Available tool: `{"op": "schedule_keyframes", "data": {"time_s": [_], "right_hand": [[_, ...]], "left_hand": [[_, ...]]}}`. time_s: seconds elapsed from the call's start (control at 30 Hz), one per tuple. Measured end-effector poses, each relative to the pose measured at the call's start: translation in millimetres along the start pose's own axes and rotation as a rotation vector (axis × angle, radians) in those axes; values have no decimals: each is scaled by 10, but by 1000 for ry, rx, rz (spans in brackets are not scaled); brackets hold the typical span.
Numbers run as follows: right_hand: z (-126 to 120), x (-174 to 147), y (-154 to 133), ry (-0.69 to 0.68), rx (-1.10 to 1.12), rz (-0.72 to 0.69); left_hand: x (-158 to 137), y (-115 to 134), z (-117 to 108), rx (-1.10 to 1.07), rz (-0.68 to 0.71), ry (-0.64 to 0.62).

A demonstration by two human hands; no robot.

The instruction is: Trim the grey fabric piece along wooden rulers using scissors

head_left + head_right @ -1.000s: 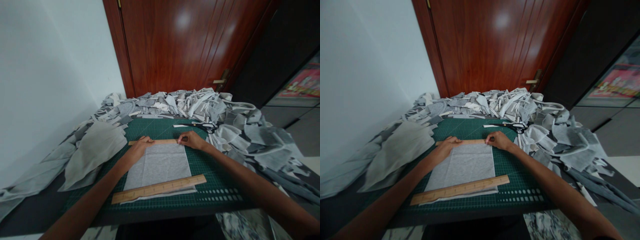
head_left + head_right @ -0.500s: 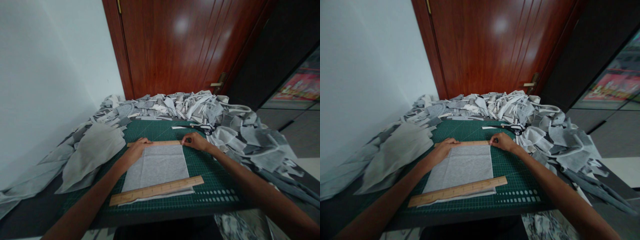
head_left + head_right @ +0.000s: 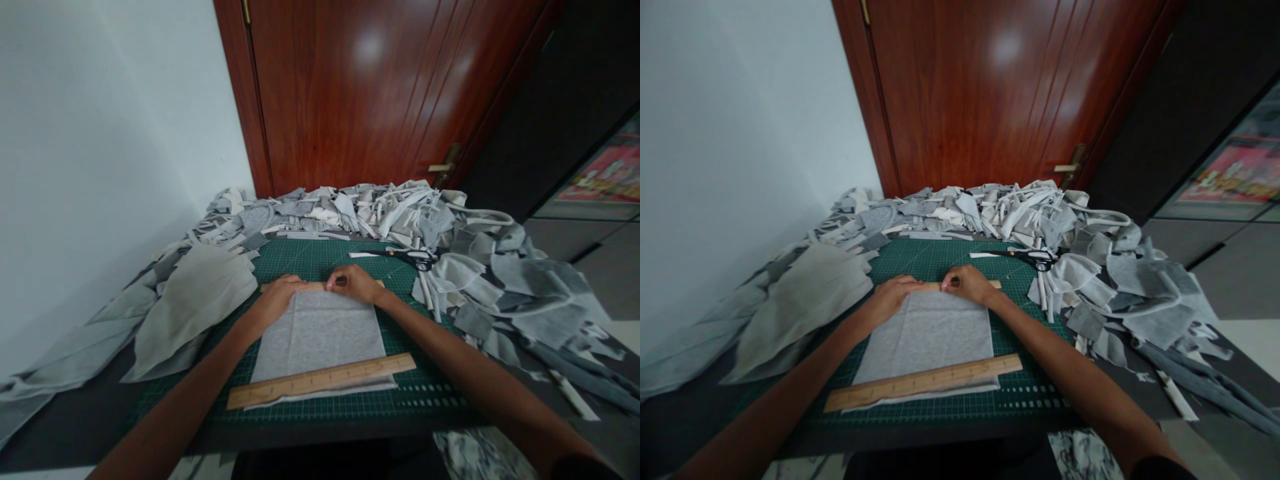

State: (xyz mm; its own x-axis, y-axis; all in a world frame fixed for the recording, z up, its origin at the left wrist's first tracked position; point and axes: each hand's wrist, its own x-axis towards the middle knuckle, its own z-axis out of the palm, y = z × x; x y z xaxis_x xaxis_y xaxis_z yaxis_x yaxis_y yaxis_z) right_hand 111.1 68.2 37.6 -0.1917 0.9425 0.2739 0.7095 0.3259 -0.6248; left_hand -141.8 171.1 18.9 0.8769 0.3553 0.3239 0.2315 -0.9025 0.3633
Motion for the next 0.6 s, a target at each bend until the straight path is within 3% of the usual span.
{"op": "schedule_keyframes", "data": {"time_s": [0.3,0.6], "right_hand": [[148,99,-31,17,-43,12],[-270,-272,274,-19,-91,54]], "left_hand": [[18,86,-34,-5,32,-31],[17,8,28,-60,9,-11]]}}
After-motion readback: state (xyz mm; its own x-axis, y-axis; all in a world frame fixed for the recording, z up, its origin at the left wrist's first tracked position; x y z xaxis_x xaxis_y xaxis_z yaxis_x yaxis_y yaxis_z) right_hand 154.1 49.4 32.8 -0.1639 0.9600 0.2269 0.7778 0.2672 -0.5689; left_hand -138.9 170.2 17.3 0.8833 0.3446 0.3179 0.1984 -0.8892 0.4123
